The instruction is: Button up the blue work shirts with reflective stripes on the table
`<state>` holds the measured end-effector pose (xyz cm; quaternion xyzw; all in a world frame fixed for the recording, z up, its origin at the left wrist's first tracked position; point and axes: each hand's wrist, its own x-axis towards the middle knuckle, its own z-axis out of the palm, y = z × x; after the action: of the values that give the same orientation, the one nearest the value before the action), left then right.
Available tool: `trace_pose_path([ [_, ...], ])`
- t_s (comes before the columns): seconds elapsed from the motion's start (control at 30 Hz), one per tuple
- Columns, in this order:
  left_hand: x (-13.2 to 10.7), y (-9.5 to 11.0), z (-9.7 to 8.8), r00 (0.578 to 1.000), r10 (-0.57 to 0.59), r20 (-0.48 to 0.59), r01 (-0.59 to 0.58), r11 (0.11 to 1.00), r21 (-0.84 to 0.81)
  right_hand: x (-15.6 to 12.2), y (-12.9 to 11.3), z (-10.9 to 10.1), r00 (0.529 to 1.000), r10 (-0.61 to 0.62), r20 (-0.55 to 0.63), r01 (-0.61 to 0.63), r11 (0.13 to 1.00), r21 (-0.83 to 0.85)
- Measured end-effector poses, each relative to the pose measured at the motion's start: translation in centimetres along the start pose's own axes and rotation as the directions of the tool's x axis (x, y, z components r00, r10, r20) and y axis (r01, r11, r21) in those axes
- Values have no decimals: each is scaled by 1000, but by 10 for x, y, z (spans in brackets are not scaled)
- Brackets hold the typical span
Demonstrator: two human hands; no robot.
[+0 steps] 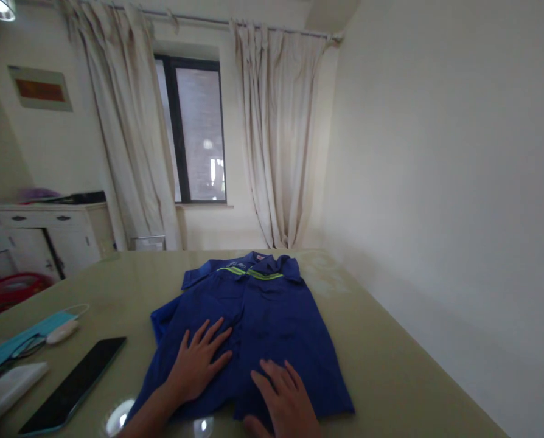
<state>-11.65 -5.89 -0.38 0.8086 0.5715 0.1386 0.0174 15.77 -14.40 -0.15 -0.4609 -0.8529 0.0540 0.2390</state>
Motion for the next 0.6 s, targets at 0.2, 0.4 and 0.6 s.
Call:
trace_pose_path([
  [0.2, 31, 8, 0, 979, 156, -132, -162, 986, -30, -43, 40, 29, 987, 148, -64, -155, 980, -122],
  [0.4, -3, 33, -3, 927, 260, -271, -294, 951, -93, -13, 11, 22, 953, 301, 43, -289, 940, -182],
  [0.6, -43, 72, -10, 862, 223, -454, -360, 902, -240, -5, 2, 17, 930, 321, -181, -307, 946, 101],
])
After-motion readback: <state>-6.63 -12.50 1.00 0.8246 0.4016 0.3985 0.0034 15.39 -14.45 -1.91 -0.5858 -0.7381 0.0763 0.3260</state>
